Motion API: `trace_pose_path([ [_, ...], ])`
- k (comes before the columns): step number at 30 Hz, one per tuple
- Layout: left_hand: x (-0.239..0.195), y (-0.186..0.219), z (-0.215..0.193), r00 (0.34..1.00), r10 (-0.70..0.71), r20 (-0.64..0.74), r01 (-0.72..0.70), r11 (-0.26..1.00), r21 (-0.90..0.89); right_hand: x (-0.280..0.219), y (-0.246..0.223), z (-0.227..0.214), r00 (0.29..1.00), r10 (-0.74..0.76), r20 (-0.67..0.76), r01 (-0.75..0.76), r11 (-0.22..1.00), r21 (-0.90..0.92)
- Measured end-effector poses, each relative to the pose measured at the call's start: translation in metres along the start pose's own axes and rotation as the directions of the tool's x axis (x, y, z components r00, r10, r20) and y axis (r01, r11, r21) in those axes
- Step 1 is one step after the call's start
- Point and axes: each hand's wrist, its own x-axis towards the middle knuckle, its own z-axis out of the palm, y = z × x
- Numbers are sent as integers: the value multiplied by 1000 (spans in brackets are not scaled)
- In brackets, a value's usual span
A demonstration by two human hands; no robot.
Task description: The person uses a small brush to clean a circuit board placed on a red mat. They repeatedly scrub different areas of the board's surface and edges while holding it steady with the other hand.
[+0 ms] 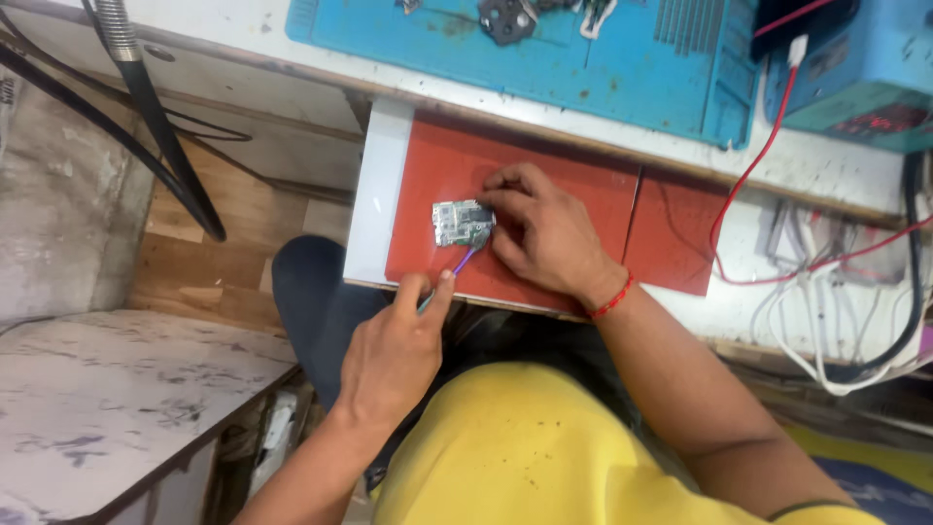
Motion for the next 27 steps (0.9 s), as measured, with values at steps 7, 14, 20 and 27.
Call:
trace_pose_path([
  [7, -1, -2, 20, 898, -433, 77, 112, 56, -992, -16, -16, -11, 980, 199, 28, -196, 919, 341],
  [14, -4, 26, 45, 975, -220, -38, -119, -364, -924, -53, -51, 8, 976, 9, 219, -117, 868, 483],
  [20, 4, 48, 35, 985, -158, 68, 9, -349, -937, -60, -48, 6, 980, -96, -176, 171, 860, 481],
  [27, 48, -27, 1, 922, 127, -366, -159, 986, -59, -63, -25, -41, 957, 281, -72, -263, 944, 199],
])
